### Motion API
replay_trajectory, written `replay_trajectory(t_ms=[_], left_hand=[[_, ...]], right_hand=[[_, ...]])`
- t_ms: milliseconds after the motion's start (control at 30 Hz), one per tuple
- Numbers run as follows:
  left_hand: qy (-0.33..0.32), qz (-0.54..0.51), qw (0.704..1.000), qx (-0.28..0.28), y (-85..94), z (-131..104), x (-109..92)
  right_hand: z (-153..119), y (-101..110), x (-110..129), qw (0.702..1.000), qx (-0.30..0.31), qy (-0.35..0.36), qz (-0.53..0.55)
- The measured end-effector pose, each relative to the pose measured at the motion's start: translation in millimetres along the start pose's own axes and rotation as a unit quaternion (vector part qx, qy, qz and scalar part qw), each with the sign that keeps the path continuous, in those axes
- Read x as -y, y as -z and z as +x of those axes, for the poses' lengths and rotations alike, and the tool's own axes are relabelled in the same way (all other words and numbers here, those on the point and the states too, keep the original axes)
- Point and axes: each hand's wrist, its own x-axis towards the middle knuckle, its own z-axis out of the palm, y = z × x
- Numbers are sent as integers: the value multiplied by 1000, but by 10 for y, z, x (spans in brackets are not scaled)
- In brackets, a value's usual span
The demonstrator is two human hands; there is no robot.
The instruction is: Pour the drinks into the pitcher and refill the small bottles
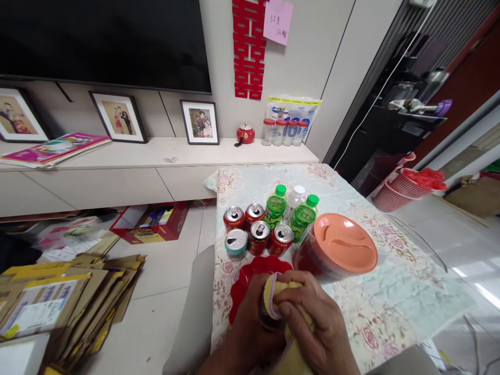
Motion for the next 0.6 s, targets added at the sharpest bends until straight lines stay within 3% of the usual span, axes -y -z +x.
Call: replay_trajectory(t_ms=[267, 400, 600], left_hand=[[34, -47, 998, 6, -30, -3, -59], [66, -78, 995, 15, -2, -12, -60], [70, -100, 991, 52, 38, -83, -14]], right_hand=[[41, -75, -82, 984, -51, -128, 116], [-130, -163, -247, 955, -85, -221, 177], [-419, -295, -444, 935, -86, -302, 167]])
